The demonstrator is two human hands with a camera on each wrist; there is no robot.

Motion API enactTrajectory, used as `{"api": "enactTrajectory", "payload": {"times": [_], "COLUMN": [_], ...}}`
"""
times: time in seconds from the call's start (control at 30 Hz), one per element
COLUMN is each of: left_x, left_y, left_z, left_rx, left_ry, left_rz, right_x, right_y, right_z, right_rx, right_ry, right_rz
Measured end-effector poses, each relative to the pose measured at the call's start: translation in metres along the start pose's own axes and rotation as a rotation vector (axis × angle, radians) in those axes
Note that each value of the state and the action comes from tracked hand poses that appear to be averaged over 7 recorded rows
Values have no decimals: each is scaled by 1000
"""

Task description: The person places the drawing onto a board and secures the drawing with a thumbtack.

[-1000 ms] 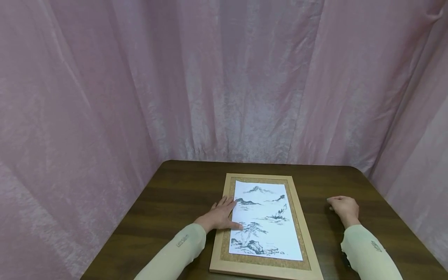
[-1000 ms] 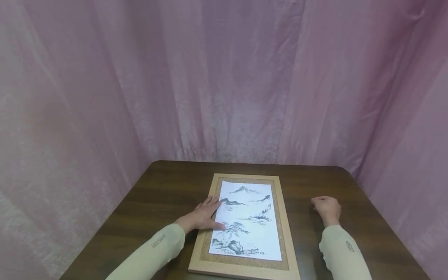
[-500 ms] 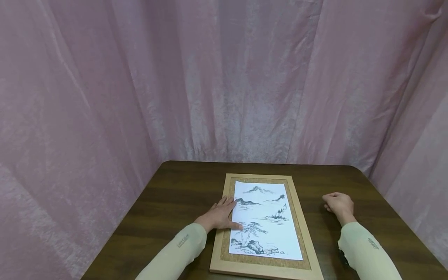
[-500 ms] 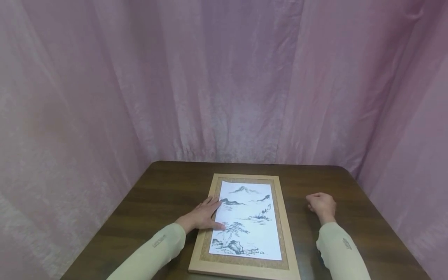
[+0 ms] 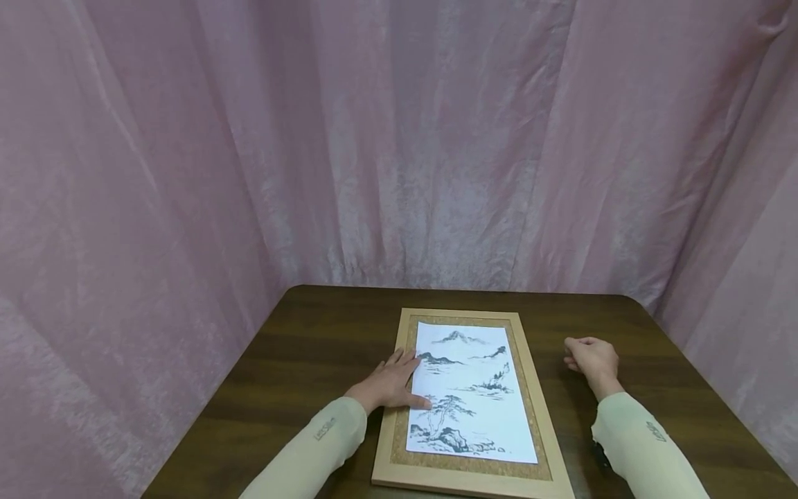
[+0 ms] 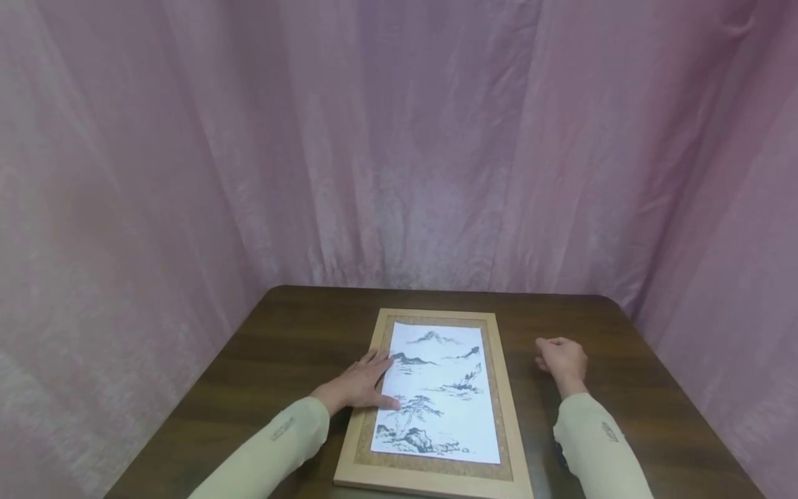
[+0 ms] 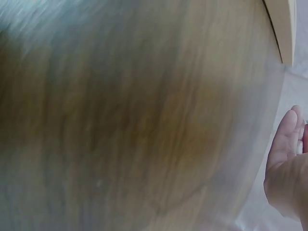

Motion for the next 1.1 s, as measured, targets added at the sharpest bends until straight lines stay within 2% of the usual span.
{"api": "enactTrajectory", "payload": {"times": [0.5,0.83,0.97,1.1], "left_x": [1,2,3,4], "left_y": [-1,-5,-5,-4], "left_z": [0,-4,-4,-4], "left_rx": [9,7,5,3], "left_ry": [-7,-6,-6,-8], "left_rz": [1,-25,-27,-20], "right_x": [15,45,60,71], "right_y": [-17,-37,-44,-56], "right_z": [1,4,6,9], "right_rx": [-32,-67,-83,-160], "right_ry": [-44,-102,-136,-131], "right_rz": [-105,-129,-93,24]}}
Point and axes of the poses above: each hand's wrist, its own z-axis away from the middle knuckle, its own x-axis out of the palm, y = z × x, the point moved 10 cm from there along -z, towards the middle knuckle, and after that the axes turned 7 degrees about x, right-handed, at the moved point
